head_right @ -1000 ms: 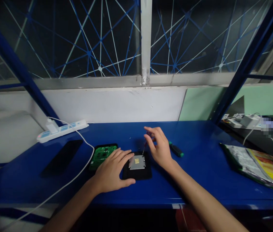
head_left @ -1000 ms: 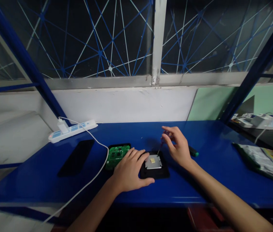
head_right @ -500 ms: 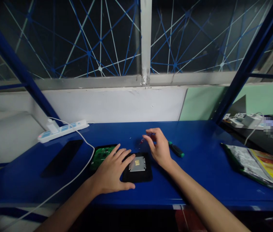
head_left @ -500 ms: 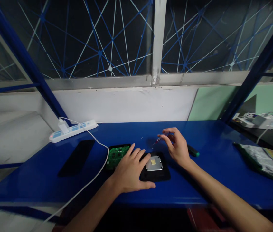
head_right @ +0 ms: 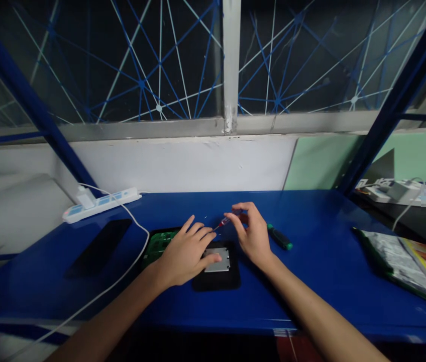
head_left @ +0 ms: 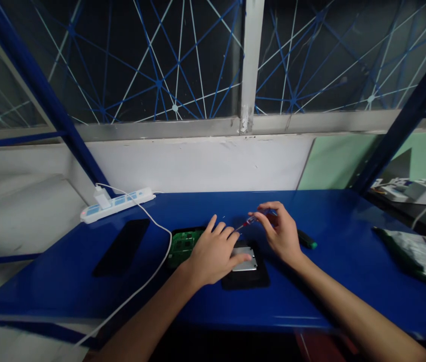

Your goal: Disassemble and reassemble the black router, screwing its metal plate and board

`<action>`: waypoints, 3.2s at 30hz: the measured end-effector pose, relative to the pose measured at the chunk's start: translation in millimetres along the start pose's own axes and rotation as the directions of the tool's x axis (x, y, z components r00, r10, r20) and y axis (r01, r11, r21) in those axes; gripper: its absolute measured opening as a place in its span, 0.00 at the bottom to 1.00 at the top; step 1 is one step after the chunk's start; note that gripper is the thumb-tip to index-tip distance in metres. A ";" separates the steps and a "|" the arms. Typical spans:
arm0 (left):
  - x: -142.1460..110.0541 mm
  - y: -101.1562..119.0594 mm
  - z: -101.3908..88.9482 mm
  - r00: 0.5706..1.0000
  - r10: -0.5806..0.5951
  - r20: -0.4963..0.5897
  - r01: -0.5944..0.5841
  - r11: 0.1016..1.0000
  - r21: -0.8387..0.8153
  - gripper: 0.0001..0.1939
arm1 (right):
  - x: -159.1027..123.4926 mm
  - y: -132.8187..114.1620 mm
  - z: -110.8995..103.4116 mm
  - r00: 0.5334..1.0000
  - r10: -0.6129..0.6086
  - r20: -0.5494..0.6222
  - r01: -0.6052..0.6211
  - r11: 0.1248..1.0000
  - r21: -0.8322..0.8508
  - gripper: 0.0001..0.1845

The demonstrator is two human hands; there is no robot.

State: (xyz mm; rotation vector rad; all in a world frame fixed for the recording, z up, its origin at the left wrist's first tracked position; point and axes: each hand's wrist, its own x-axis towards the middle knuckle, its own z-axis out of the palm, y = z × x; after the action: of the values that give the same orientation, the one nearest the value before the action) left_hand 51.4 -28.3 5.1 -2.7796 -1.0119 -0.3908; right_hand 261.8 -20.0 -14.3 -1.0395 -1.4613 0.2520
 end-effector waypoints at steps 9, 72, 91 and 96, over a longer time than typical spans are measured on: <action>-5.8 -23.6 -10.4 0.998 -0.042 0.043 0.043 0.999 -0.016 0.30 | 3.3 -2.8 -5.8 0.996 -0.044 -0.078 0.042 0.999 -0.023 0.12; -58.1 6.1 8.9 0.984 -0.162 0.069 0.174 0.961 -0.216 0.42 | 12.9 -35.8 -32.0 0.772 0.081 0.630 -0.408 0.824 0.393 0.12; -58.8 6.6 7.6 0.982 -0.178 0.068 0.189 0.950 -0.247 0.42 | 3.0 -28.5 -17.2 0.834 0.214 0.509 -0.463 0.774 0.432 0.16; -58.6 6.3 8.3 0.982 -0.179 0.065 0.190 0.948 -0.257 0.43 | 1.2 -29.7 -17.2 0.806 0.179 0.564 -0.508 0.698 0.504 0.14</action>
State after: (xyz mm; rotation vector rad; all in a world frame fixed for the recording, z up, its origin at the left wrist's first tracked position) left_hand 14.0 -66.7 -20.6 -2.9412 -1.3261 -0.5311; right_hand 264.1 -43.3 10.9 -0.6921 -1.4137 1.2938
